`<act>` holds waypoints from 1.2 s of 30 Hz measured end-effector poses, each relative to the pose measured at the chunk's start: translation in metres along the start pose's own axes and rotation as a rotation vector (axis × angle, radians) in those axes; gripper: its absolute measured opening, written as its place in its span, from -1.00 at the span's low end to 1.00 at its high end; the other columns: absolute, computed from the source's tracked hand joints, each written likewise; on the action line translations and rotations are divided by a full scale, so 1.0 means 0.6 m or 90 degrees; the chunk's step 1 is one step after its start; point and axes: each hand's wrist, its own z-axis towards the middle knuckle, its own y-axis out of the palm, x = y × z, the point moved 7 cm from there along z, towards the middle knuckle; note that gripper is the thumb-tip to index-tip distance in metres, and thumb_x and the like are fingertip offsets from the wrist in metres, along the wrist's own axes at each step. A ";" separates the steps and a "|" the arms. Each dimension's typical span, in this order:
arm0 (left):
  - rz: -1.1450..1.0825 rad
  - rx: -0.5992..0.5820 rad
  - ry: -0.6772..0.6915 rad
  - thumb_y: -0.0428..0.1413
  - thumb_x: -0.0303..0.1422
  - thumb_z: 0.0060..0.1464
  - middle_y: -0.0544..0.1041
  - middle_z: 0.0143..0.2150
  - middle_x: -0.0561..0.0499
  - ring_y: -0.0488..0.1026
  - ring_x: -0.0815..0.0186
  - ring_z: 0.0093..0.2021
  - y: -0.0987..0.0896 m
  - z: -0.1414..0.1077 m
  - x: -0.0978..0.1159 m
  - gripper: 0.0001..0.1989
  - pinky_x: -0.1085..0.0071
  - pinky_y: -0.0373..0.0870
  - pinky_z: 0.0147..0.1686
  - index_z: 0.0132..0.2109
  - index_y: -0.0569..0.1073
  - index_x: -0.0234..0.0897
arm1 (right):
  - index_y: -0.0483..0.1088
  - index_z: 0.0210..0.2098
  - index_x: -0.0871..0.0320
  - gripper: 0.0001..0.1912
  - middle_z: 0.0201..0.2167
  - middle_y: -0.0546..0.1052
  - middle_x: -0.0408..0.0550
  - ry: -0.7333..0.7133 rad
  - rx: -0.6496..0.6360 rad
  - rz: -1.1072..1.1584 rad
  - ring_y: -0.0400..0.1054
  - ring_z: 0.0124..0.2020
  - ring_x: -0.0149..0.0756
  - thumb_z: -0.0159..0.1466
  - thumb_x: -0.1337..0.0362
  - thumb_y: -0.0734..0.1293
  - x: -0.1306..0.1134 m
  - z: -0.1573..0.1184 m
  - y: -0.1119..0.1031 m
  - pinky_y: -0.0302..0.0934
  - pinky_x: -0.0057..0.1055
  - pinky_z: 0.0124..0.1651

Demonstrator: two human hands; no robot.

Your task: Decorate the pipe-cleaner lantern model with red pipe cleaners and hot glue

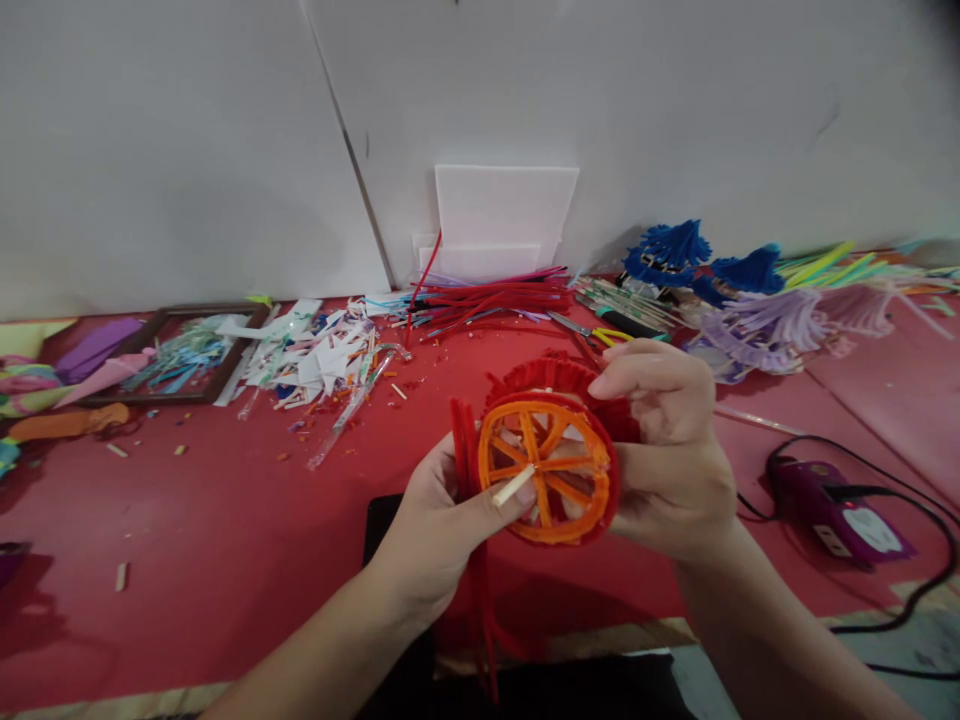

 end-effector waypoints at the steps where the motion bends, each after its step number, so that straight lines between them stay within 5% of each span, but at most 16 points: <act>1: 0.000 -0.004 0.004 0.35 -0.48 -0.16 0.65 -0.31 0.05 0.60 0.36 -0.29 0.002 0.000 0.001 -0.72 0.54 0.52 -0.27 -0.23 0.53 -0.23 | 0.32 -0.62 0.07 -0.76 -0.24 0.30 -0.05 -0.007 0.004 0.015 0.23 -0.06 -0.08 0.10 0.23 0.42 0.001 0.000 -0.001 0.23 0.02 0.01; 15: 0.079 -0.056 0.037 0.33 -0.47 -0.12 0.62 -0.35 0.07 0.56 0.39 -0.29 0.024 0.005 0.032 -0.76 0.46 0.50 -0.15 -0.23 0.58 -0.21 | 0.36 -0.60 0.04 -0.81 -0.19 0.32 -0.12 -0.049 0.051 0.091 0.26 -0.09 -0.18 0.08 0.25 0.42 0.016 0.002 -0.006 0.20 0.03 0.13; 19: 0.069 -0.047 0.033 0.34 -0.45 -0.14 0.60 -0.41 0.10 0.52 0.48 -0.42 0.022 0.007 0.040 -0.78 0.56 0.49 -0.29 -0.26 0.59 -0.21 | 0.38 -0.54 0.02 -0.88 -0.23 0.29 -0.10 -0.055 0.103 0.099 0.24 -0.06 -0.14 0.07 0.30 0.40 0.020 0.007 -0.015 0.23 0.04 0.09; 24: 0.064 0.078 0.070 0.41 -0.42 -0.31 0.55 -0.49 0.12 0.36 0.57 -0.58 -0.010 0.009 0.071 -0.75 0.72 0.25 -0.64 -0.38 0.56 -0.26 | 0.45 -0.46 -0.04 -0.89 -0.25 0.24 -0.08 0.002 0.144 0.044 0.26 -0.09 -0.17 0.09 0.34 0.35 0.034 0.006 -0.018 0.22 -0.01 0.07; 30: 0.165 0.073 -0.033 0.39 -0.37 -0.29 0.47 -0.56 0.10 0.23 0.57 -0.65 -0.039 0.033 0.068 -0.75 0.69 0.05 -0.72 -0.42 0.50 -0.33 | 0.24 -0.57 0.09 -0.80 -0.47 0.29 -0.09 0.188 0.274 0.180 0.31 -0.29 -0.25 0.19 0.29 0.17 0.100 -0.005 -0.008 0.27 -0.14 -0.13; 32: 0.226 0.070 -0.076 0.38 -0.35 -0.31 0.42 -0.60 0.12 0.14 0.60 -0.69 -0.060 0.051 0.065 -0.74 0.67 -0.02 -0.73 -0.49 0.46 -0.34 | 0.14 -0.61 0.10 -0.75 -0.57 0.25 -0.14 0.249 0.229 0.242 0.26 -0.42 -0.32 0.20 0.33 0.14 0.125 0.011 0.022 0.25 -0.27 -0.27; 36: 0.416 0.047 -0.125 0.37 -0.30 -0.28 0.41 -0.60 0.12 0.17 0.55 -0.69 -0.103 0.093 0.071 -0.72 0.64 -0.07 -0.72 -0.40 0.49 -0.32 | 0.20 -0.59 0.11 -0.67 -0.59 0.29 -0.17 0.369 -0.020 0.191 0.21 -0.50 -0.39 0.27 0.16 0.16 0.175 0.051 0.131 0.20 -0.37 -0.36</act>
